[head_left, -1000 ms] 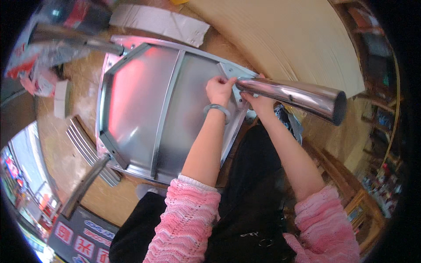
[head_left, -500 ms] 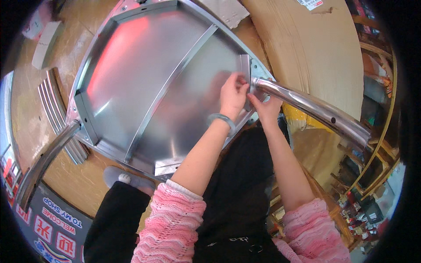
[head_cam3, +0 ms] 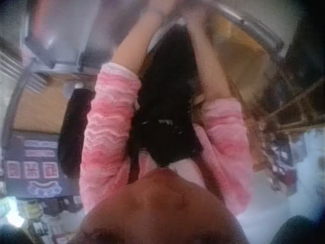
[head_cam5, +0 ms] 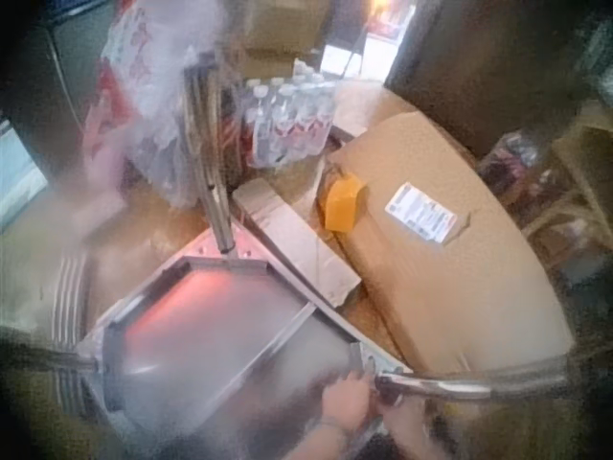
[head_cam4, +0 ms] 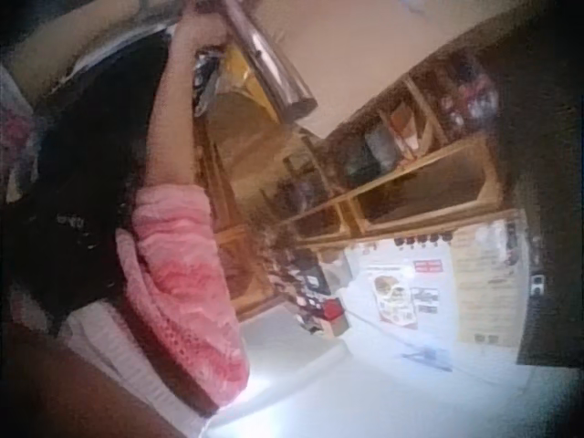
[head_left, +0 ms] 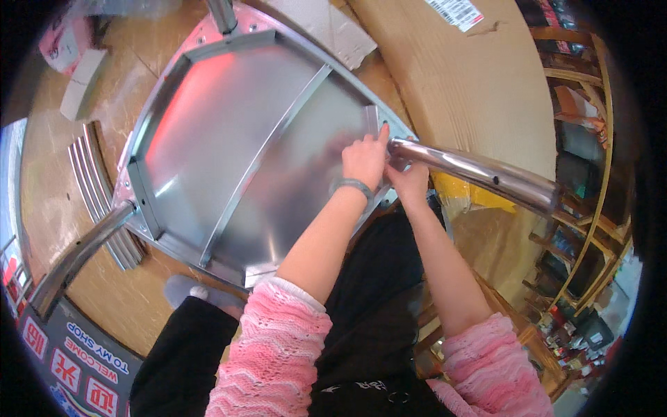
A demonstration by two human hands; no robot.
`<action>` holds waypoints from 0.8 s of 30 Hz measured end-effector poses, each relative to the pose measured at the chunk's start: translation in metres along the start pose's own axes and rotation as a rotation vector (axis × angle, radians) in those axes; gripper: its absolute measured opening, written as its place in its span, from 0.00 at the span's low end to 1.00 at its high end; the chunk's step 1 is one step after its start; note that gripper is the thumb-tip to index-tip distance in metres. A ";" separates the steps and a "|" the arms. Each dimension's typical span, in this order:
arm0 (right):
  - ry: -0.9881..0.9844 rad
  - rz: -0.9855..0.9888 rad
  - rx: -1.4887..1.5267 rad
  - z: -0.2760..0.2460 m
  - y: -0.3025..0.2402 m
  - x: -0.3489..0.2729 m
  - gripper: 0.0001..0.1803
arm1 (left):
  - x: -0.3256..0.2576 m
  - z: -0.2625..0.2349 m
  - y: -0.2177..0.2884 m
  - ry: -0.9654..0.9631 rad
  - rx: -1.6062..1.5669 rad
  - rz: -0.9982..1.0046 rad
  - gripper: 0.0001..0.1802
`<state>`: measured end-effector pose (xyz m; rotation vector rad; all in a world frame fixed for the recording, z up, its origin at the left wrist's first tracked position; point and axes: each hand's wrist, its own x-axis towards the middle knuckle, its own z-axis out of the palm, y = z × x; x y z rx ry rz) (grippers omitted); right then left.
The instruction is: The person assembles a metal table by attaching metal legs to a tabletop using brackets and screws. They align the brackets, insert screws, and tighten them by hand.
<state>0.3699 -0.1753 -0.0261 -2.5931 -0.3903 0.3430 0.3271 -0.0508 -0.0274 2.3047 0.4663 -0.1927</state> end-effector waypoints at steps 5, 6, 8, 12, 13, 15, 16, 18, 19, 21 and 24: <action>-0.011 0.112 -0.145 -0.005 -0.001 -0.006 0.33 | 0.006 -0.003 0.013 -0.214 0.082 -0.050 0.29; -0.111 0.202 -0.068 -0.007 -0.003 -0.007 0.30 | 0.009 -0.010 0.016 -0.238 0.077 -0.039 0.25; -0.073 0.197 -0.139 -0.010 -0.005 -0.007 0.27 | 0.017 -0.032 0.025 -0.249 0.026 -0.065 0.16; -0.029 0.165 -0.304 -0.009 -0.005 -0.006 0.34 | -0.010 -0.105 0.043 -0.328 0.066 0.182 0.12; -0.205 0.073 -0.412 -0.009 -0.005 -0.006 0.37 | -0.030 -0.127 0.050 -0.292 0.031 0.252 0.12; -0.226 0.094 -0.278 -0.010 -0.003 -0.006 0.40 | -0.087 -0.177 0.050 -0.393 -0.066 0.345 0.12; -0.087 0.158 -0.186 -0.010 -0.002 -0.005 0.40 | -0.123 -0.205 0.044 -0.437 -0.115 0.420 0.11; -0.087 0.131 -0.157 -0.009 0.001 -0.006 0.41 | -0.196 -0.263 0.018 -0.475 -0.198 0.471 0.14; -0.132 0.200 -0.102 -0.009 0.004 -0.004 0.40 | -0.227 -0.290 -0.003 -0.668 -0.190 0.356 0.15; -0.144 0.283 -0.110 -0.004 0.009 0.000 0.39 | -0.273 -0.334 -0.054 -0.883 -0.344 0.095 0.18; -0.028 0.193 -0.201 0.004 0.021 0.005 0.38 | -0.331 -0.364 -0.138 -0.832 -0.093 -0.391 0.21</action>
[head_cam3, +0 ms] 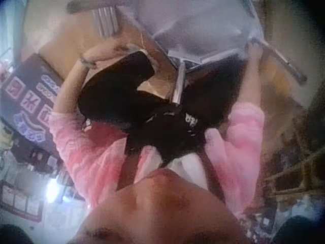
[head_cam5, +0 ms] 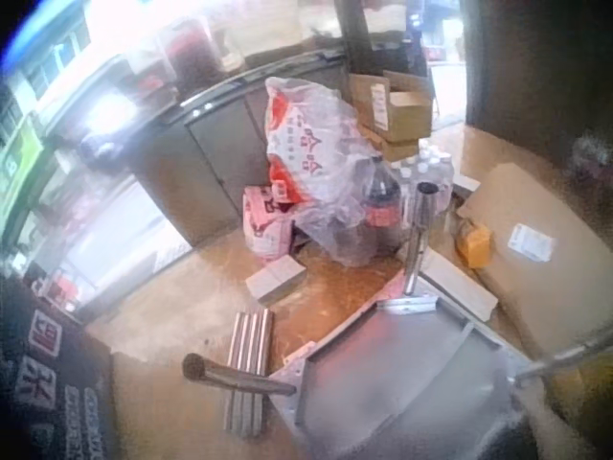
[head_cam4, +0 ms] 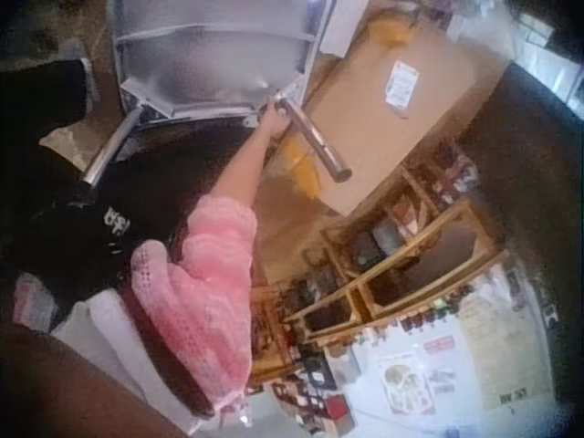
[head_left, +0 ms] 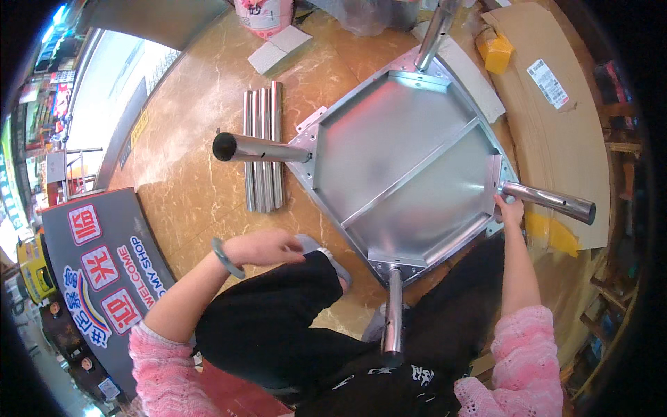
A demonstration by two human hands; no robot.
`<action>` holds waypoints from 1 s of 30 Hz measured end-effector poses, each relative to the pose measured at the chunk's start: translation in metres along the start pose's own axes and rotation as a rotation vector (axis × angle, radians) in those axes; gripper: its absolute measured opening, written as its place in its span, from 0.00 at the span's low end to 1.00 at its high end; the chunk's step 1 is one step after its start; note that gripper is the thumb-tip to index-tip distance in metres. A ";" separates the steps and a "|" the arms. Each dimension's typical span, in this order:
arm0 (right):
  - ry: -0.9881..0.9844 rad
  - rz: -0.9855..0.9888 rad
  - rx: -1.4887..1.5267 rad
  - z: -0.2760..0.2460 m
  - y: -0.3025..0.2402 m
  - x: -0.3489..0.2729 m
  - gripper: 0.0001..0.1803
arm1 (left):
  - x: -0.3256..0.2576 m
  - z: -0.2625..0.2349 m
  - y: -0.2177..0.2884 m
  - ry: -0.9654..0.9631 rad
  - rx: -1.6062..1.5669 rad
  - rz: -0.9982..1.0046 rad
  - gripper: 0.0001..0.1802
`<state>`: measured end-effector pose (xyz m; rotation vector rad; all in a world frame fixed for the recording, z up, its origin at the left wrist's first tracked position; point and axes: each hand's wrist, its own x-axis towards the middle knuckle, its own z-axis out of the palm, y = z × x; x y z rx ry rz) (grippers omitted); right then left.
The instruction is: The person assembles a metal table by attaching metal legs to a tabletop using brackets and screws. They align the brackets, insert screws, and tighten them by hand.
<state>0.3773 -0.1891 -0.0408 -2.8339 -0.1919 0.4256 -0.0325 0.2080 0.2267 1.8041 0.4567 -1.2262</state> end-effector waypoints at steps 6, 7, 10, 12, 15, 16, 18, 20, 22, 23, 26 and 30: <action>-0.150 0.165 0.241 0.009 0.014 0.008 0.44 | 0.085 0.025 -0.127 0.888 -0.574 0.010 0.26; -0.120 0.141 0.207 0.008 0.015 0.007 0.44 | 0.102 0.021 -0.137 0.994 -0.615 -0.002 0.28; -0.051 0.045 0.100 0.007 0.012 0.004 0.43 | 0.141 -0.004 -0.154 1.142 -0.566 0.115 0.29; -0.236 0.221 0.259 0.005 0.010 0.001 0.44 | 0.161 -0.024 -0.156 1.095 -0.490 0.284 0.26; -0.069 0.067 0.127 0.002 0.002 -0.004 0.40 | 0.181 -0.038 -0.148 1.038 -0.458 0.316 0.18; -0.068 0.116 0.124 0.000 0.000 -0.005 0.38 | 0.183 -0.040 -0.146 1.081 -0.477 0.284 0.17; -0.133 0.047 0.172 -0.001 -0.006 -0.010 0.39 | 0.182 -0.039 -0.141 1.119 -0.492 0.297 0.17; -0.151 0.180 0.106 -0.004 -0.009 -0.011 0.40 | 0.182 -0.042 -0.141 1.185 -0.385 0.248 0.17; 0.019 0.059 -0.085 -0.002 -0.011 -0.014 0.42 | 0.184 -0.042 -0.141 1.159 -0.609 0.257 0.17; 0.056 0.050 -0.033 -0.001 -0.013 -0.016 0.41 | 0.185 -0.042 -0.142 1.195 -0.480 0.340 0.18; 0.020 0.042 0.076 -0.007 -0.016 -0.021 0.40 | 0.191 -0.044 -0.144 1.204 -0.335 0.353 0.18; -0.020 0.041 0.159 -0.017 -0.019 -0.022 0.41 | 0.201 -0.046 -0.155 1.231 -0.297 0.410 0.18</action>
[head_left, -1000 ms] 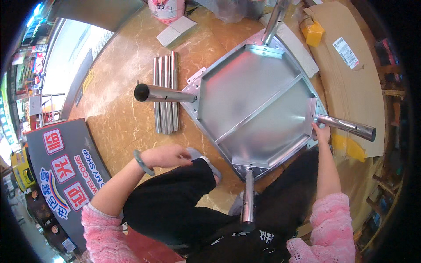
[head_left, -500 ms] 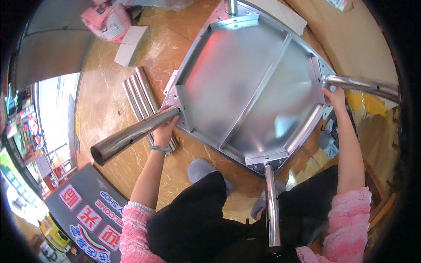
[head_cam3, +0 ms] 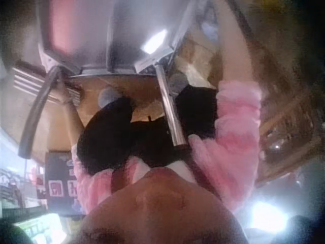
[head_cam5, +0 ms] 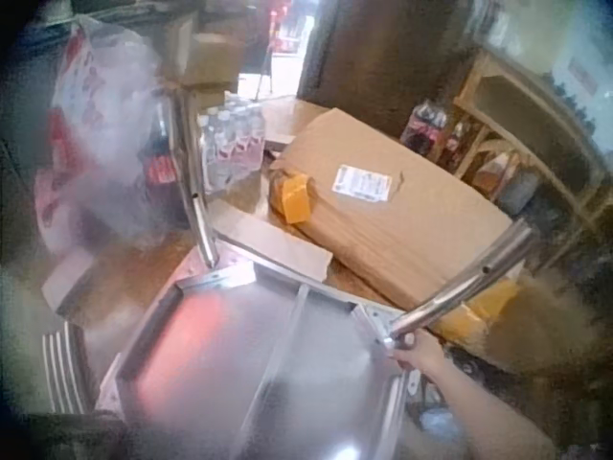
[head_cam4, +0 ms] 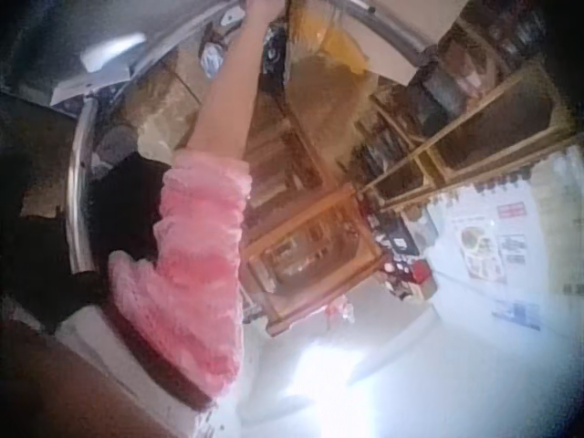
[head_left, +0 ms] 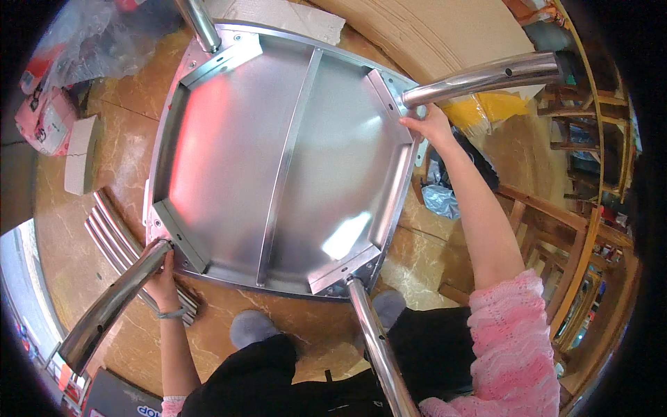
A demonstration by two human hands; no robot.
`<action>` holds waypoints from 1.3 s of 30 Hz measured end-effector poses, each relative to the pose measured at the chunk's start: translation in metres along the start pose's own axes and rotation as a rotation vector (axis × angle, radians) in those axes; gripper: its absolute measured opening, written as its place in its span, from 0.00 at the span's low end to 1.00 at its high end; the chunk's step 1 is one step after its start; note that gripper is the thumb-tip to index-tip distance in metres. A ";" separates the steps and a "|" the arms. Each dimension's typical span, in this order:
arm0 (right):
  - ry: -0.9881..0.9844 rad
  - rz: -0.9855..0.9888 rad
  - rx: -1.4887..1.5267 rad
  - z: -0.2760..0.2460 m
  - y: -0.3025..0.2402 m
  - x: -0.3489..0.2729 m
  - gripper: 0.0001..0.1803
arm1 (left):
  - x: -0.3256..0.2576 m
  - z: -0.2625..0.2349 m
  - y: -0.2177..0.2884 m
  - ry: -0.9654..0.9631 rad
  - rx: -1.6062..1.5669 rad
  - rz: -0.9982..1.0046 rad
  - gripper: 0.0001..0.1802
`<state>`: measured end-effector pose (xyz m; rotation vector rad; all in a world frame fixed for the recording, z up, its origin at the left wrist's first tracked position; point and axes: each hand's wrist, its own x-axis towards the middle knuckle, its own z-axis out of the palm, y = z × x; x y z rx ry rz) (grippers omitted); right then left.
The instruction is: The person assembles a metal table by attaching metal legs to a tabletop using brackets and screws. They align the brackets, insert screws, and tighten them by hand.
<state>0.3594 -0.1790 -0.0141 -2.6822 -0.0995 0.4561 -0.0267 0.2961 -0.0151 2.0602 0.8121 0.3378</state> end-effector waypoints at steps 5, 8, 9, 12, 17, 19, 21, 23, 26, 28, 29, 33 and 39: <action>-0.121 -0.012 0.107 -0.007 0.000 -0.004 0.48 | -0.006 -0.006 -0.023 -0.078 -0.160 0.011 0.36; -0.249 -0.067 0.068 -0.016 0.002 -0.014 0.57 | -0.023 -0.017 -0.029 -0.013 -0.217 -0.169 0.45; -0.203 -0.132 0.035 -0.013 -0.001 -0.020 0.58 | -0.032 -0.024 -0.028 0.011 -0.100 -0.107 0.47; -0.177 -0.027 -0.019 -0.006 -0.010 -0.046 0.62 | -0.054 -0.050 -0.016 -0.045 -0.186 -0.391 0.40; -0.155 0.101 0.016 0.014 -0.019 -0.080 0.38 | -0.079 -0.075 0.018 -0.327 -0.101 -0.375 0.26; -0.088 0.084 0.031 0.016 -0.018 -0.084 0.34 | -0.082 -0.072 0.033 -0.394 -0.039 -0.410 0.25; -0.122 0.115 0.117 0.017 -0.014 -0.085 0.40 | -0.085 -0.066 0.048 -0.450 0.019 -0.436 0.23; -0.139 0.107 0.117 0.019 -0.011 -0.085 0.42 | -0.090 -0.057 0.062 -0.489 0.050 -0.466 0.22; -0.128 0.083 0.192 0.027 -0.007 -0.086 0.42 | -0.100 -0.038 0.076 -0.531 0.049 -0.531 0.20; -0.122 0.090 0.151 0.033 -0.006 -0.083 0.42 | -0.108 -0.023 0.078 -0.527 -0.018 -0.469 0.12; -0.132 0.087 0.136 0.036 -0.006 -0.082 0.42 | -0.111 -0.018 0.078 -0.538 -0.035 -0.440 0.12; -0.186 -0.052 0.109 0.038 0.005 -0.082 0.37 | -0.117 -0.006 0.078 -0.678 -0.083 -0.409 0.13; -0.190 -0.261 0.042 0.025 0.035 -0.144 0.14 | -0.120 -0.006 0.082 -0.515 -0.091 -0.398 0.14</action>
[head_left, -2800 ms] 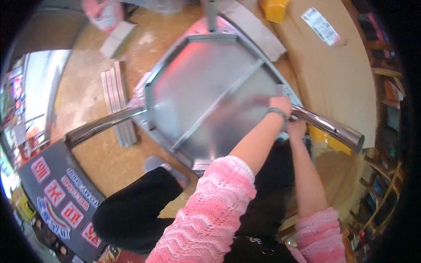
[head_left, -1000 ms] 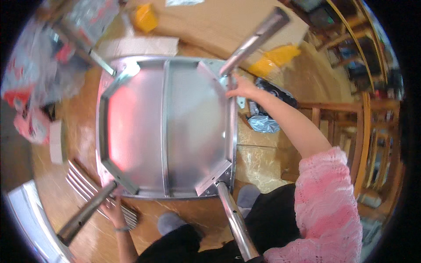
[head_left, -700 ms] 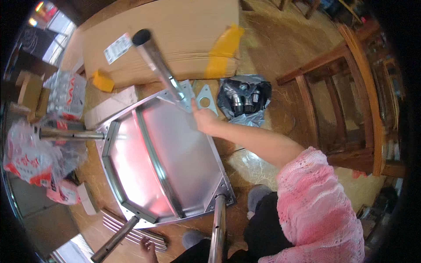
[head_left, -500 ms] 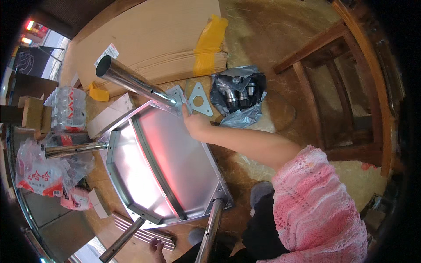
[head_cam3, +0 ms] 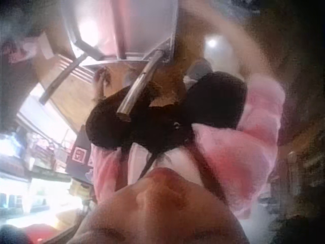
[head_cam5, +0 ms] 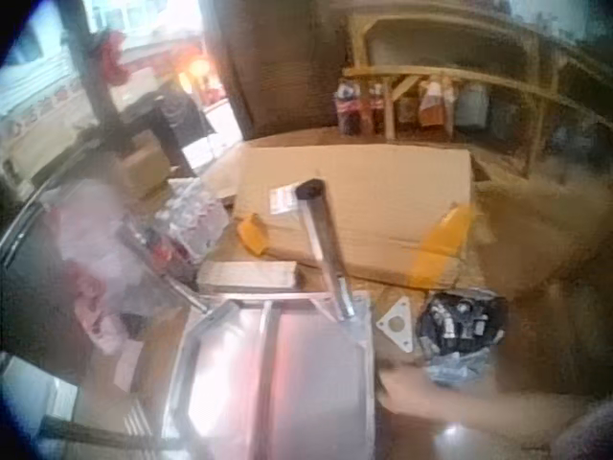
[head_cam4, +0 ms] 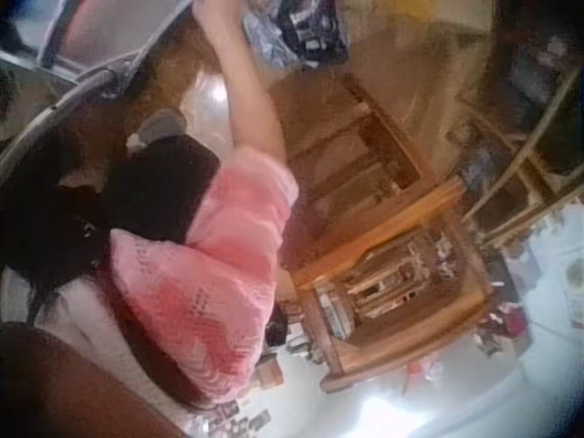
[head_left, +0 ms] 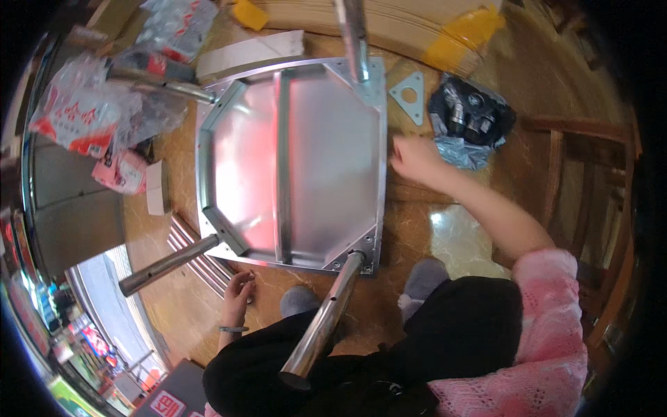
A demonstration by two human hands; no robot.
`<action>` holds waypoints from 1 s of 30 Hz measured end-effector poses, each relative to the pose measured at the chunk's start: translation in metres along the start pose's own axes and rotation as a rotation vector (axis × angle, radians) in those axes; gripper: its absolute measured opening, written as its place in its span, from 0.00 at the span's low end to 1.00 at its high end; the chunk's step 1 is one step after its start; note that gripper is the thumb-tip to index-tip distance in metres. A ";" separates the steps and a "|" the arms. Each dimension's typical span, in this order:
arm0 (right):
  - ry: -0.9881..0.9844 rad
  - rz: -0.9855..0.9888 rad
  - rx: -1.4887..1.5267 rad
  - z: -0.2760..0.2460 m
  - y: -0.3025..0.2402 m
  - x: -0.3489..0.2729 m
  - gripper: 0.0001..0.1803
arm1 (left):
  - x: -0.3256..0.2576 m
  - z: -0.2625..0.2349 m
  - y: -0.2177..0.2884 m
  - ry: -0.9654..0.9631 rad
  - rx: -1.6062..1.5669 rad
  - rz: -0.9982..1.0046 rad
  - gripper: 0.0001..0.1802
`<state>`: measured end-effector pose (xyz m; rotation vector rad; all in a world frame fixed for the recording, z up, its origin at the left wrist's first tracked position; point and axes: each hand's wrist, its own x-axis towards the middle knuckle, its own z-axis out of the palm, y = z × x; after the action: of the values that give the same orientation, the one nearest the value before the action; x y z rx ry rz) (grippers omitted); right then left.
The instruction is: The person assembles a metal table by attaching metal legs to a tabletop using brackets and screws. They align the brackets, insert screws, and tighten them by hand.
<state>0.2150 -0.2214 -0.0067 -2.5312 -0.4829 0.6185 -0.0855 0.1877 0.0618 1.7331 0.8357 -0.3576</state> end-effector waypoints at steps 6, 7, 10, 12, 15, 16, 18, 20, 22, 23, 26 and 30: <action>-0.311 -0.191 -0.165 0.034 -0.024 -0.079 0.10 | 0.022 -0.021 -0.040 0.377 -0.083 0.077 0.13; -0.295 -0.257 -0.136 0.036 -0.029 -0.083 0.09 | 0.035 -0.036 -0.045 0.462 -0.008 0.101 0.13; -0.316 -0.196 0.069 0.027 -0.038 -0.083 0.08 | 0.084 -0.090 -0.057 0.752 0.009 0.204 0.10; -0.258 -0.222 -0.151 0.010 -0.042 -0.082 0.07 | 0.118 -0.126 -0.063 0.808 0.074 0.201 0.09; -0.213 -0.248 -0.307 -0.028 -0.046 -0.079 0.06 | 0.167 -0.156 -0.072 0.798 0.422 0.449 0.07; -0.200 -0.226 -0.356 -0.040 -0.050 -0.081 0.06 | 0.181 -0.161 -0.073 0.586 -0.004 0.347 0.17; -0.201 -0.168 -0.397 -0.062 -0.060 -0.082 0.07 | 0.203 -0.165 -0.073 0.516 0.065 0.212 0.18; -0.248 -0.079 -0.382 -0.078 -0.072 -0.086 0.07 | 0.220 -0.162 -0.066 0.464 0.289 0.070 0.18; -0.262 -0.090 -0.388 -0.084 -0.083 -0.090 0.08 | 0.229 -0.156 -0.055 0.436 0.656 0.055 0.17; -0.275 -0.067 -0.391 -0.085 -0.088 -0.091 0.08 | 0.229 -0.153 -0.049 0.421 0.716 0.024 0.17; -0.313 -0.163 -0.470 -0.074 -0.096 -0.091 0.09 | 0.215 -0.145 -0.037 0.332 0.804 -0.046 0.15; -0.450 -0.035 -0.434 -0.048 -0.104 -0.087 0.08 | 0.206 -0.144 -0.036 0.253 0.569 0.077 0.11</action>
<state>0.1440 -0.1925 0.1150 -2.7677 -0.8995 1.1903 0.0096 0.3982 -0.0432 2.3709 0.8990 -0.3492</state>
